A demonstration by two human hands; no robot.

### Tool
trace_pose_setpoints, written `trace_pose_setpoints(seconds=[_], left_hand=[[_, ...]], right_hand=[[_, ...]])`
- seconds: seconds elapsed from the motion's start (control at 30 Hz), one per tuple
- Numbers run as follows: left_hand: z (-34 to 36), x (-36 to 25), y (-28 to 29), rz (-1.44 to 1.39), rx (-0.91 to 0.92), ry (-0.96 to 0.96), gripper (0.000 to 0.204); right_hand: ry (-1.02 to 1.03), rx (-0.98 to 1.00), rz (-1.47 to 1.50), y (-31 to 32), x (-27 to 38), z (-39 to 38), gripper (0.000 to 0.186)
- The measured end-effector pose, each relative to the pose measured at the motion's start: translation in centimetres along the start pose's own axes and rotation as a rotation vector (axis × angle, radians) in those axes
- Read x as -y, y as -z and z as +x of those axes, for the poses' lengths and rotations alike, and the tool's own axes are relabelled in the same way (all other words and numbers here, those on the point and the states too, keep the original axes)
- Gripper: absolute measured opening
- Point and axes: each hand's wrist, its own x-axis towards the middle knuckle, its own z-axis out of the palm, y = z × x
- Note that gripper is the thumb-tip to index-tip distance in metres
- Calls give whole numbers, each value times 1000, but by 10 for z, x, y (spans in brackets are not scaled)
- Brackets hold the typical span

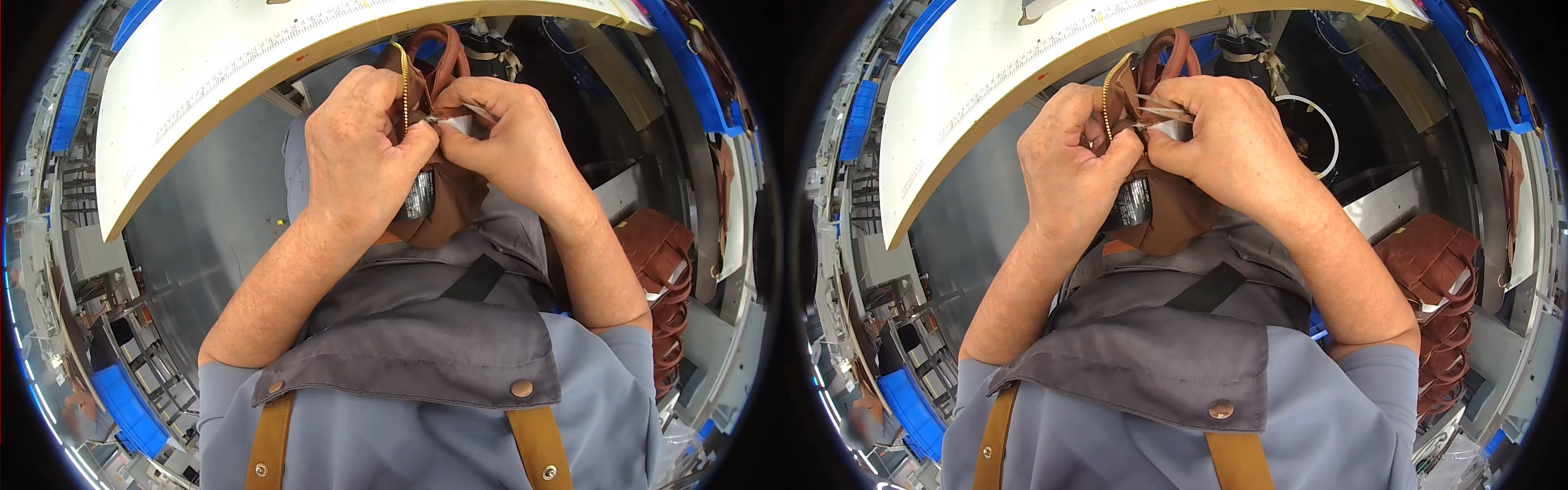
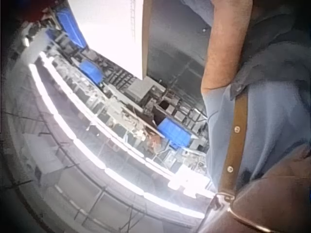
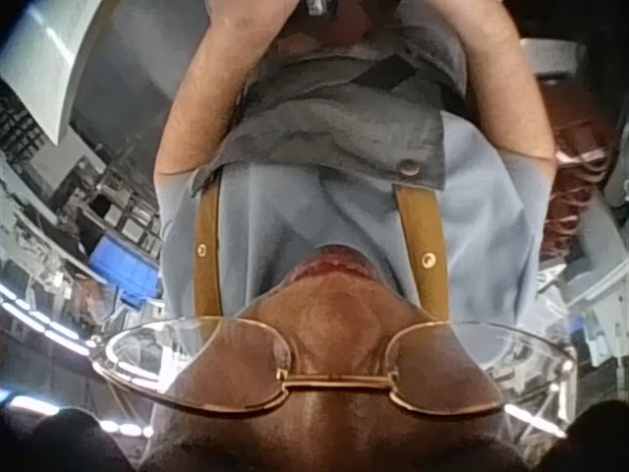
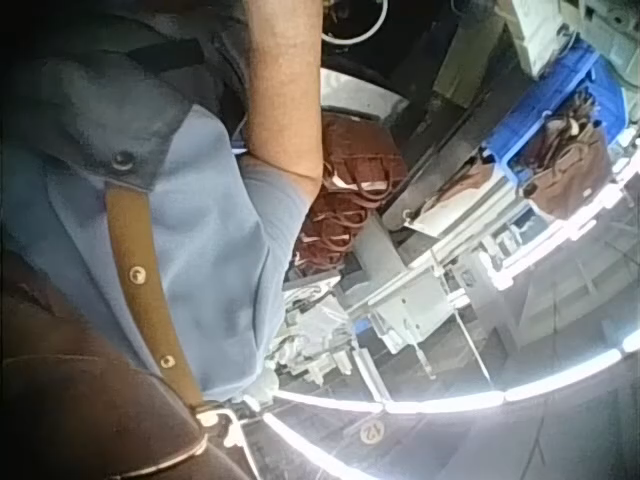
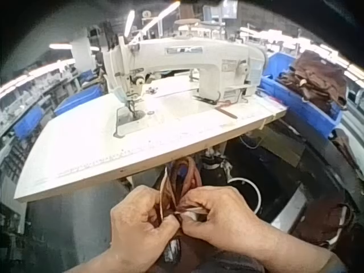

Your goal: Sewing and trimming components for a brown fabric bag using a sewing machine and thread nippers.

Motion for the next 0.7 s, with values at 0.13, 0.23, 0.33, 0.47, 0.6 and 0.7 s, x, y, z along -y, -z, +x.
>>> trace_pose_setpoints(seconds=[0.13,0.23,0.33,0.47,0.6,0.7], left_hand=[[2,-6,3,-32,63,138,18],[3,-11,7,-35,127,192,18],[4,-12,13,-9,181,182,17],[4,-12,16,-66,191,147,15],[4,-11,15,-13,179,172,16],[3,-13,14,-3,142,105,10]], right_hand=[[-16,46,27,3,2,4,19],[-36,52,45,2,1,3,19],[-13,25,17,0,0,2,19],[48,-15,22,0,-5,5,18],[55,-4,14,0,-7,5,17],[43,2,51,-1,-6,6,16]])
